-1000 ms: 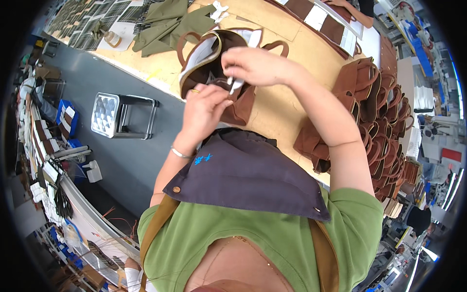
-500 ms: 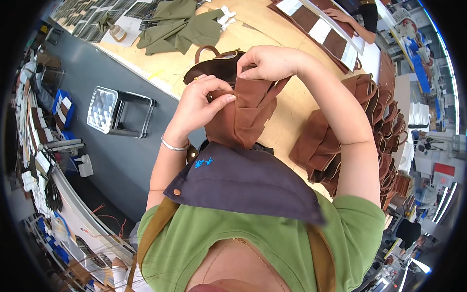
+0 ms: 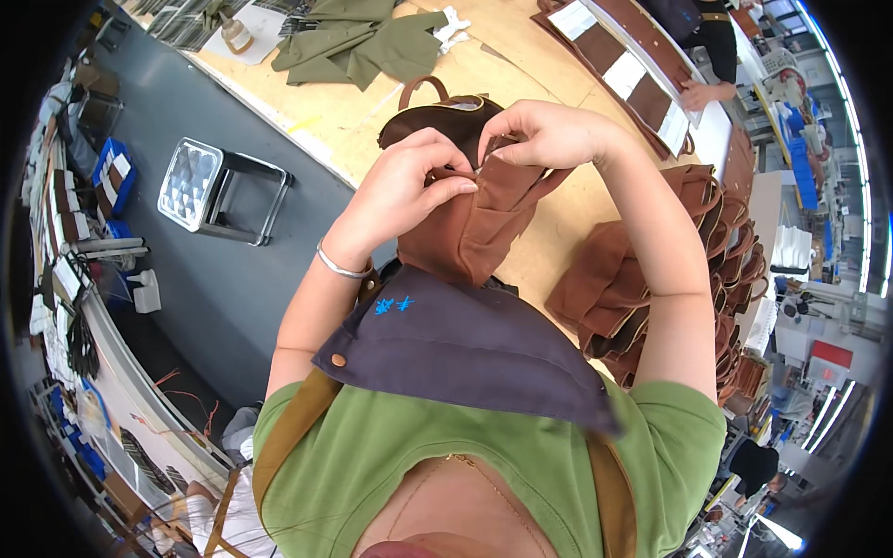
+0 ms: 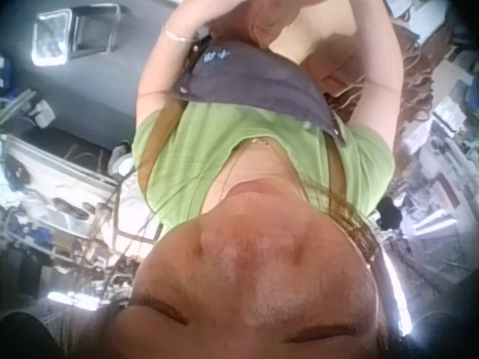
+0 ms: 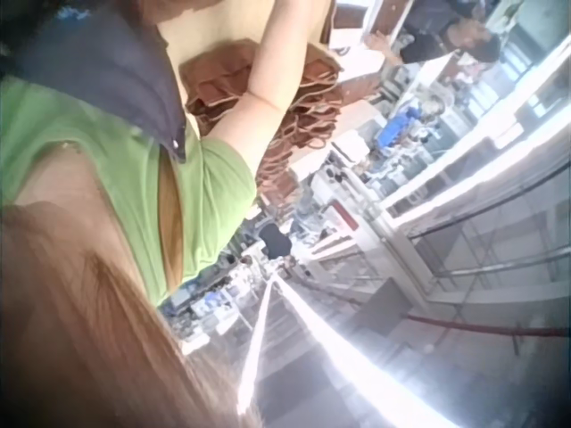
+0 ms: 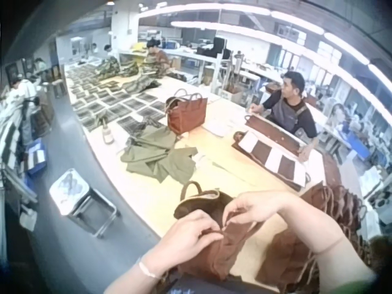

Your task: The recorder is assembling leather bags by manually attaching linings and hardware.

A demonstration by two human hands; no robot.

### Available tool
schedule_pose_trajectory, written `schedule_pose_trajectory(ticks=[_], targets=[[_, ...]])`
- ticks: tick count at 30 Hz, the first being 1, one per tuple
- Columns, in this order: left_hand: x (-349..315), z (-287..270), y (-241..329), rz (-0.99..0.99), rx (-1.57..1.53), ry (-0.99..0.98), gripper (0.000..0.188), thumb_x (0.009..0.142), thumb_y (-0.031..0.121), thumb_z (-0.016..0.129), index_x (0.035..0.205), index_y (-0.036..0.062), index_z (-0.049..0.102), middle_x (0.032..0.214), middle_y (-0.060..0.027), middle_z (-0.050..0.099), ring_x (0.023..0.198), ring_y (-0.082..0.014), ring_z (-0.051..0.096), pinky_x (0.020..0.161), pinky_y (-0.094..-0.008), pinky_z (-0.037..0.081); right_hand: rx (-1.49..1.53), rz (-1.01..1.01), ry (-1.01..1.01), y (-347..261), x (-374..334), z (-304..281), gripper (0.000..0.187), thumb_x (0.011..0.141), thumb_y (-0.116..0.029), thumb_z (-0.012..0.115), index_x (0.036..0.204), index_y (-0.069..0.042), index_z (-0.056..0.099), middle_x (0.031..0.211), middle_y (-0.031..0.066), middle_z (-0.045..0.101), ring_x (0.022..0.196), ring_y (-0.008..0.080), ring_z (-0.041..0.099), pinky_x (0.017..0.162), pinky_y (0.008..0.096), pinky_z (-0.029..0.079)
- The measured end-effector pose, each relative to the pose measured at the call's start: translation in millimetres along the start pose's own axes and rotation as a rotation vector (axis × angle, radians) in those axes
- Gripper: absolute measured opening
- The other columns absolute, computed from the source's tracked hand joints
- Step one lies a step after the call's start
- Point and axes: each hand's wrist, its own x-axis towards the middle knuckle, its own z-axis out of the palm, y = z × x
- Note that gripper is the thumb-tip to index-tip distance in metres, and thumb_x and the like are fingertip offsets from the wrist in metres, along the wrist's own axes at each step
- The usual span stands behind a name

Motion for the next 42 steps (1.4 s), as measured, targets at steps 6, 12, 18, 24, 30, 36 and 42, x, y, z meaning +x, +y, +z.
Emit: schedule_pose_trajectory(ticks=[6,12,18,24,30,36,42], targets=[[1.0,5.5,2.7,0.000,0.035,0.004,0.016,0.082,0.016,0.076,0.086,0.0021,0.068,0.088,-0.0085,0.061,0.078,-0.0269,0.062,0.070,-0.0351,0.050,-0.052,-0.030,0.022,-6.2,-10.8,4.5,0.021,0.091,-0.007,0.055,0.108,-0.006,0.068,0.092,-0.0002,0.064,0.079,0.0084,0.059,0.058,0.0263,0.057],[1.4,8.8,3.6,0.048,0.093,0.016,0.019,0.084,0.019,0.075,0.084,0.0015,0.066,0.088,-0.0096,0.061,0.078,-0.0299,0.063,0.070,-0.0374,0.050,0.009,-0.093,0.038,12.9,-8.5,5.5,0.021,0.090,-0.004,0.055,0.106,-0.005,0.069,0.086,-0.0019,0.063,0.072,0.0059,0.055,0.057,0.0231,0.054],[0.0,8.9,3.1,0.042,0.092,0.004,0.019,0.085,0.019,0.073,0.084,0.0013,0.066,0.087,-0.0105,0.062,0.077,-0.0307,0.063,0.069,-0.0378,0.050,-0.045,-0.216,0.014,23.2,-4.0,3.5,0.025,0.088,-0.002,0.053,0.107,-0.004,0.070,0.084,-0.0022,0.063,0.071,0.0051,0.056,0.054,0.0229,0.054],[-1.3,9.2,2.4,0.041,0.085,0.003,0.021,0.085,0.019,0.073,0.083,0.0004,0.065,0.088,-0.0109,0.063,0.076,-0.0306,0.063,0.069,-0.0378,0.050,-0.029,-0.146,0.017,12.6,-6.7,5.7,0.029,0.078,0.005,0.055,0.101,0.000,0.070,0.093,0.0047,0.065,0.090,0.0151,0.060,0.084,0.0277,0.047],[-2.0,8.0,7.2,-0.025,0.048,-0.025,0.021,0.084,0.022,0.072,0.083,0.0021,0.066,0.092,-0.0133,0.063,0.083,-0.0349,0.063,0.075,-0.0427,0.051,-0.063,-0.130,0.046,10.1,-8.3,7.6,0.030,0.079,0.004,0.054,0.103,-0.001,0.071,0.092,0.0038,0.065,0.087,0.0134,0.059,0.078,0.0274,0.050],[-1.7,8.8,7.8,-0.038,0.050,-0.033,0.021,0.085,0.022,0.072,0.083,0.0019,0.066,0.093,-0.0136,0.063,0.085,-0.0350,0.063,0.077,-0.0429,0.051,-0.118,-0.307,0.004,16.4,-4.7,5.1,0.029,0.080,0.003,0.054,0.103,0.000,0.071,0.093,0.0037,0.066,0.085,0.0125,0.060,0.074,0.0272,0.052],[-2.9,9.7,8.9,-0.007,0.048,0.005,0.019,0.083,0.017,0.074,0.081,0.0003,0.065,0.085,-0.0098,0.062,0.075,-0.0282,0.063,0.068,-0.0362,0.050,0.021,-0.141,-0.010,10.4,-8.1,7.8,0.031,0.073,0.007,0.055,0.100,0.003,0.070,0.096,0.0075,0.067,0.094,0.0170,0.062,0.087,0.0292,0.049]])
